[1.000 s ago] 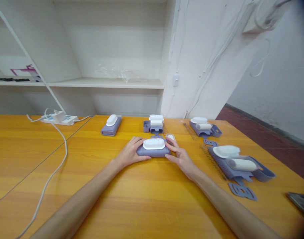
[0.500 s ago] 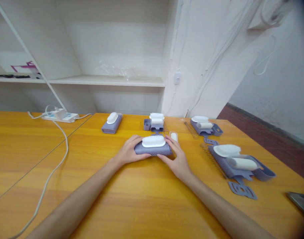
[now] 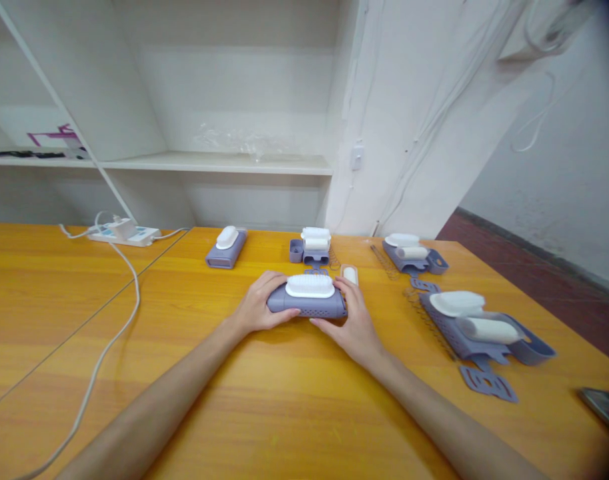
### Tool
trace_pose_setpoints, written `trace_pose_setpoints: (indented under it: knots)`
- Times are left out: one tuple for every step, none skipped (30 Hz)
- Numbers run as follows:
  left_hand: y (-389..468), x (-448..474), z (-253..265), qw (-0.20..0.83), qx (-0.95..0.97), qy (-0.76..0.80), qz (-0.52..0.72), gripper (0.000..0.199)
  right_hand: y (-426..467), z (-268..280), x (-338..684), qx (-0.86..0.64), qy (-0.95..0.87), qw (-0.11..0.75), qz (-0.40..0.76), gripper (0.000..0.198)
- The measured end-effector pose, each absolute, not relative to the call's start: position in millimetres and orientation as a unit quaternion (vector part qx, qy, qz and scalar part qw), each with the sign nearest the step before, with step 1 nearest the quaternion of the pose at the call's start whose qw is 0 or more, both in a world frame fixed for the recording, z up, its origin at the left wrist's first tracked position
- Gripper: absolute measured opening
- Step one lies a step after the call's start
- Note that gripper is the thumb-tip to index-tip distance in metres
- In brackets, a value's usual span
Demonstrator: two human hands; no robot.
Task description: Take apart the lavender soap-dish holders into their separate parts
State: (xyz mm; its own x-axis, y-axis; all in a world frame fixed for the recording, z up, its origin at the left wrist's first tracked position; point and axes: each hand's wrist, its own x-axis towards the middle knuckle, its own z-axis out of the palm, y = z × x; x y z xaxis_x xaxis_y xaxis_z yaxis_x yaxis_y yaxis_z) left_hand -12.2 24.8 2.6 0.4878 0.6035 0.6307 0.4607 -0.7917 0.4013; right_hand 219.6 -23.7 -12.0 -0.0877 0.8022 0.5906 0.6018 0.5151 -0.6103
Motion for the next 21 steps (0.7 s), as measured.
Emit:
trace_pose_setpoints:
  knots:
    - [24.8,-13.0,2.6,0.09,0.857,0.307,0.404,0.052,-24.5,-11.5,219.3,-0.483,-0.734,0.468,0.095,0.068]
    - [24.7,-13.8,2.4,0.092,0.856,0.303,0.408,0.051,-25.3,-10.8,219.1,-0.484,-0.738,0.463,0.084,0.067]
    - [24.7,-14.4,2.1,0.093,0.856,0.3,0.412,0.05,-26.1,-9.7,219.1,-0.485,-0.741,0.459,0.07,0.066]
    - [24.7,-14.9,1.7,0.096,0.855,0.297,0.415,0.049,-26.7,-8.4,219.3,-0.485,-0.744,0.456,0.054,0.065]
    - [24.8,-15.2,1.2,0.099,0.854,0.296,0.417,0.048,-27.3,-6.8,219.9,-0.484,-0.748,0.453,0.035,0.065]
    - [24.8,-15.5,0.8,0.103,0.853,0.296,0.418,0.048,-27.6,-5.1,220.8,-0.48,-0.753,0.45,0.015,0.064]
    - [24.9,-15.7,0.3,0.107,0.852,0.298,0.417,0.047,-27.6,-3.4,222.1,-0.475,-0.759,0.445,-0.005,0.063]
    - [25.0,-15.9,-0.1,0.112,0.851,0.3,0.416,0.046,-27.4,-1.9,223.6,-0.468,-0.766,0.439,-0.025,0.062]
    - [25.2,-16.1,-0.5,0.118,0.851,0.301,0.413,0.046,-27.0,-0.9,225.3,-0.461,-0.773,0.433,-0.042,0.061]
    - [25.4,-16.3,-0.9,0.123,0.852,0.301,0.41,0.045,-26.3,-0.3,227.0,-0.452,-0.781,0.428,-0.056,0.059]
    - [25.6,-16.5,-1.2,0.127,0.854,0.298,0.408,0.044,-25.6,-0.3,228.7,-0.44,-0.788,0.425,-0.068,0.057]
    - [25.8,-16.7,-1.6,0.13,0.855,0.294,0.408,0.044,-24.7,-0.8,230.3,-0.427,-0.796,0.423,-0.076,0.054]
    - [26.1,-16.8,-1.9,0.131,0.856,0.288,0.409,0.043,-23.8,-1.7,231.9,-0.413,-0.804,0.421,-0.079,0.052]
    - [26.3,-16.8,-2.3,0.131,0.856,0.284,0.412,0.042,-22.7,-2.7,233.5,-0.399,-0.813,0.416,-0.077,0.05]
    - [26.5,-16.8,-2.5,0.13,0.856,0.281,0.415,0.041,-21.6,-3.7,235.2,-0.387,-0.824,0.408,-0.07,0.048]
    - [26.6,-16.7,-2.7,0.129,0.855,0.279,0.418,0.04,-20.3,-4.4,237.1,-0.378,-0.835,0.396,-0.061,0.048]
    - [26.7,-16.5,-2.7,0.128,0.855,0.277,0.42,0.039,-18.9,-4.7,239.4,-0.372,-0.845,0.381,-0.054,0.048]
    - [26.7,-16.3,-2.7,0.129,0.854,0.277,0.421,0.038,-17.4,-4.6,242.0,-0.365,-0.855,0.364,-0.049,0.05]
    - [26.7,-16.2,-2.6,0.13,0.853,0.278,0.422,0.037,-15.9,-4.1,244.7,-0.356,-0.866,0.348,-0.05,0.051]
    - [26.7,-16.2,-2.4,0.132,0.85,0.282,0.425,0.036,-14.3,-3.4,247.6,-0.348,-0.874,0.335,-0.059,0.052]
    - [26.7,-16.2,-2.3,0.134,0.846,0.287,0.429,0.035,-12.7,-2.5,250.5,-0.342,-0.879,0.323,-0.073,0.052]
